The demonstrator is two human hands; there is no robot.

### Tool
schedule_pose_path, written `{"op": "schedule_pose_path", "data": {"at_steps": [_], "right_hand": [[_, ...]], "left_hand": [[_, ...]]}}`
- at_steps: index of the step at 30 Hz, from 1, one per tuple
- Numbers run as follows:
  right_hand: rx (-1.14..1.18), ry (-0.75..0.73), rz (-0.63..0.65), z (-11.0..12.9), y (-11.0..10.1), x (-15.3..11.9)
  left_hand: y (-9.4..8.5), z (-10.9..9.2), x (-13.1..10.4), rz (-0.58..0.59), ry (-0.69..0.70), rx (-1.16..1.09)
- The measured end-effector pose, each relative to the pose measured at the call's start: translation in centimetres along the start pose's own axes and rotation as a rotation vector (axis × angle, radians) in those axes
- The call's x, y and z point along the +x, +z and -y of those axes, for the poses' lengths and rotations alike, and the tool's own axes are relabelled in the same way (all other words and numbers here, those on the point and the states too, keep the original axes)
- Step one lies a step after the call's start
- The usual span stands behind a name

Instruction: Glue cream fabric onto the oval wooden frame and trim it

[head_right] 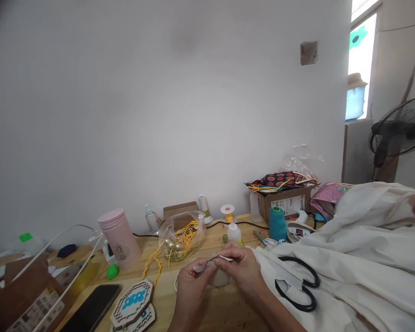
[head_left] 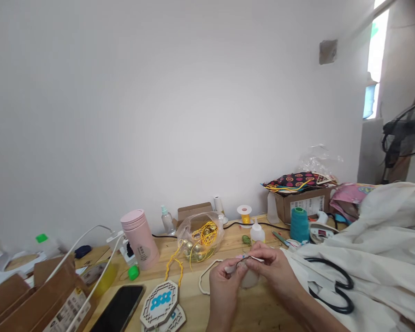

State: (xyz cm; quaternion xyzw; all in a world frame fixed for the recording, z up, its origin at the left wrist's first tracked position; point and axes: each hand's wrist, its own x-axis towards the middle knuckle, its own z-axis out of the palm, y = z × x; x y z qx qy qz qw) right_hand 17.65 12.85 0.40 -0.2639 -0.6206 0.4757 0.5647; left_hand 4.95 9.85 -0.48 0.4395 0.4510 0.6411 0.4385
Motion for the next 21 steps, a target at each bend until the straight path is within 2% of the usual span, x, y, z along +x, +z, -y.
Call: {"op": "schedule_pose_path", "data": {"at_steps": [5,9,11,16,19,21], "right_hand": [[0.140,0.082,-0.060,0.2,-0.2,-0.1],[0.334,0.179,-0.090,0.4,-0.3,-0.3],[0.274,0.201,-0.070,0.6,-0.2,-0.3],[0.096,0.212,0.075,0.4,0.8,-0.5],[0.132,0.282,0.127,0.0,1.1,-0.6],[0.178,0.315,0.079,0.0,1.0,-0.6]], "left_hand": [[0.2,-0.3,0.1,0.041,-0.096,-0.167],[-0.2,-0.9,-0.2,0.048,-0.254,-0.379],[-0.7,-1.0,-0.6,0.068,-0.353,-0.478],[-1.8,-0.2,-1.9,0.217,-0.676,-0.824],[-1.8,0.1,-2.1,0.281,-0.789,-0.853],[-1.5,0.0,-1.8,0.350,-0.869,-0.809]]}}
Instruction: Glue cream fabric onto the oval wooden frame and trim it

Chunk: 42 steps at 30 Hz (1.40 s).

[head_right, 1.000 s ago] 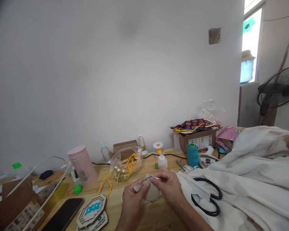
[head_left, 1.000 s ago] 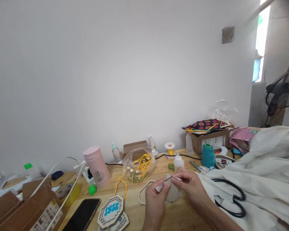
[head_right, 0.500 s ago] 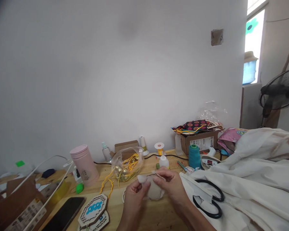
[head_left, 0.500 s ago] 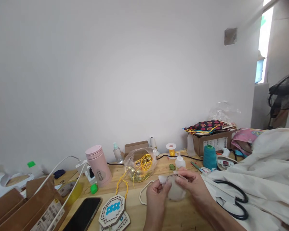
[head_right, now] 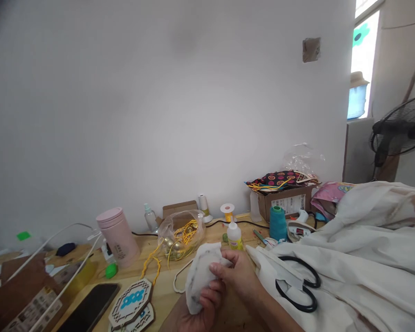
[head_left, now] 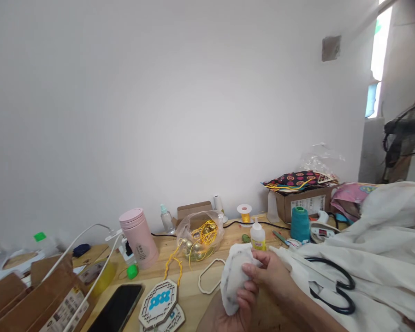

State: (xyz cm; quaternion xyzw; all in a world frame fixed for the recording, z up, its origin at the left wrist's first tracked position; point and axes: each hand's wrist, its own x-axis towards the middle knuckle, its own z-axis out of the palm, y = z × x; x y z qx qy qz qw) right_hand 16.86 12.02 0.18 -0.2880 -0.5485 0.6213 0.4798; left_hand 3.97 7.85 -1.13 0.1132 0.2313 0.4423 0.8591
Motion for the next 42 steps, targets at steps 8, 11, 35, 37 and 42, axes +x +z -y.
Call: {"op": "schedule_pose_path", "data": {"at_steps": [8,11,35,37,42], "right_hand": [[0.078,-0.020,-0.213,1.5,-0.5,-0.1],[0.045,-0.023,-0.298,1.4,-0.6,-0.1],[-0.193,-0.033,-0.068,0.1,0.0,-0.4],[-0.213,-0.050,-0.099,-0.1,0.0,-0.3],[-0.168,-0.025,-0.102,-0.4,-0.1,-0.1]], "left_hand": [[2.1,-1.2,1.2,-0.073,0.497,0.295],[1.9,-0.9,1.2,-0.053,0.608,0.545],[1.0,-1.1,1.5,-0.352,0.744,0.700],[1.0,-1.2,1.6,-0.364,0.735,0.699],[1.0,-1.1,1.5,-0.324,0.708,0.720]]}}
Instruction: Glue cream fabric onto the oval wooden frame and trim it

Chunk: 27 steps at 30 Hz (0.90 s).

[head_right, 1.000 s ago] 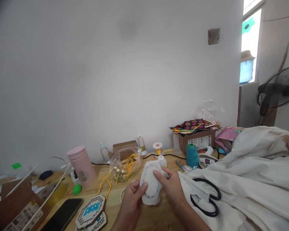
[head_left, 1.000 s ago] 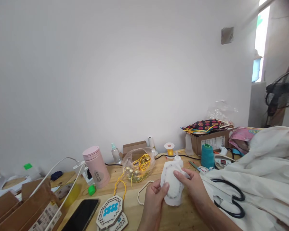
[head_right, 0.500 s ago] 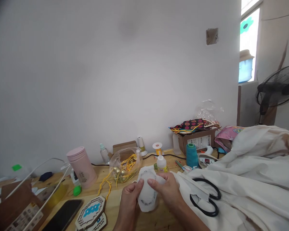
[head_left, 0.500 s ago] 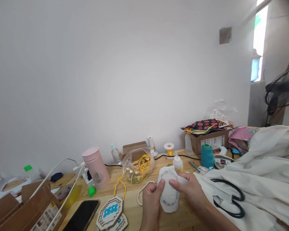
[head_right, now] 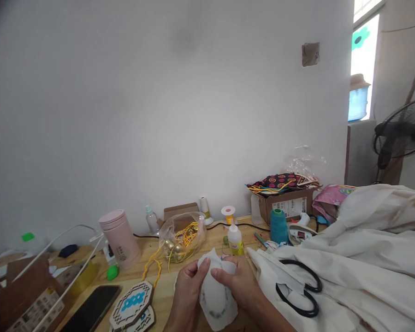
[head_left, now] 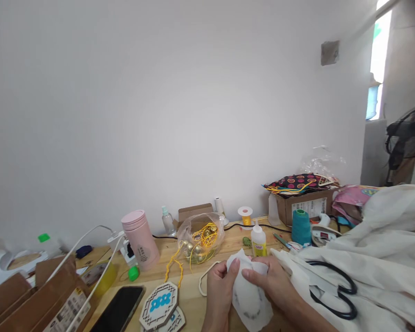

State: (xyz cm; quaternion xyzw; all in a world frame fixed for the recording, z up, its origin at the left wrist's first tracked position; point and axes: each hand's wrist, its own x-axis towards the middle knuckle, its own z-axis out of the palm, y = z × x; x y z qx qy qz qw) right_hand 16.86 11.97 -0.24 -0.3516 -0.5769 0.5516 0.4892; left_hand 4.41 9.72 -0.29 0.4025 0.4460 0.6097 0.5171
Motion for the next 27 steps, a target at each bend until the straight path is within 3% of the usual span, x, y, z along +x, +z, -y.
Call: {"op": "schedule_pose_path", "data": {"at_steps": [7,16,21,27], "right_hand": [[-0.018,0.036,-0.026,0.3,-0.4,0.0],[-0.203,-0.178,0.128,-0.3,-0.1,-0.2],[-0.235,-0.188,-0.017,-0.7,0.0,0.2],[-0.131,-0.100,-0.057,-0.2,0.0,0.5]], "left_hand": [[0.3,0.4,-0.3,0.076,0.031,-0.023],[0.3,0.3,0.0,-0.010,0.025,-0.002],[0.5,0.4,-0.3,0.047,0.052,-0.033],[0.6,0.5,-0.2,0.109,0.059,-0.029]]}}
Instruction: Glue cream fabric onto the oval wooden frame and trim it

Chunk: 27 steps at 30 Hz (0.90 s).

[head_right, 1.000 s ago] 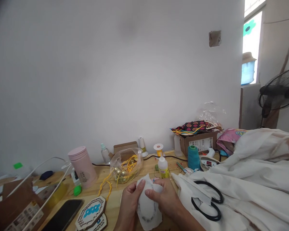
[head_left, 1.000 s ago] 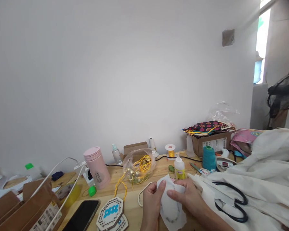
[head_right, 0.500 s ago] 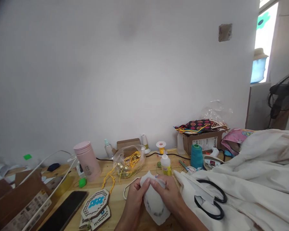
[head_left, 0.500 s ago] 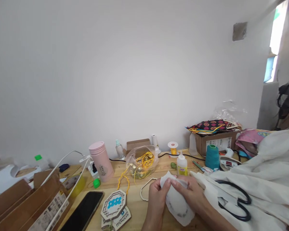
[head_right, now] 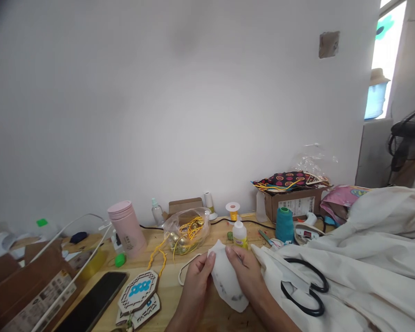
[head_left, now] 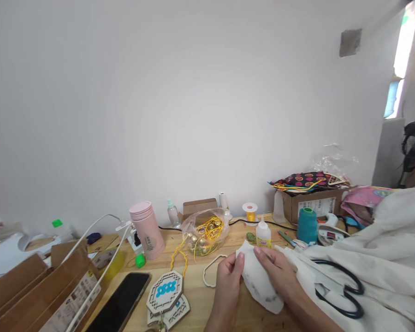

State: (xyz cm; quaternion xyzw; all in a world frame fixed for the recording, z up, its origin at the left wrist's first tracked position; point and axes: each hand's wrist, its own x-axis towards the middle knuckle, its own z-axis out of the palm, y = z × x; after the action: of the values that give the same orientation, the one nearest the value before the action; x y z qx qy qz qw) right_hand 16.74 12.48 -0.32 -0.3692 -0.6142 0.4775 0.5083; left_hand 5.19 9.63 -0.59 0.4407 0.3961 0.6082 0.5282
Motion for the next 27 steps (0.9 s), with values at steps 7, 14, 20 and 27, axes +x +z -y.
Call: {"op": "schedule_pose_path", "data": {"at_steps": [7,14,20,27], "right_hand": [[-0.210,-0.009,-0.034,0.6,-0.3,-0.3],[-0.034,0.051,0.061,-0.4,-0.1,-0.1],[0.289,0.197,0.156,-0.4,0.3,-0.4],[0.214,0.136,0.140,-0.6,-0.1,-0.3]], "left_hand": [[0.2,-0.5,-0.1,-0.004,0.027,0.086],[-0.2,0.0,0.1,-0.109,-0.004,0.091],[-0.6,-0.5,0.1,-0.180,-0.008,0.046],[-0.6,-0.5,0.3,-0.175,-0.020,0.043]]}}
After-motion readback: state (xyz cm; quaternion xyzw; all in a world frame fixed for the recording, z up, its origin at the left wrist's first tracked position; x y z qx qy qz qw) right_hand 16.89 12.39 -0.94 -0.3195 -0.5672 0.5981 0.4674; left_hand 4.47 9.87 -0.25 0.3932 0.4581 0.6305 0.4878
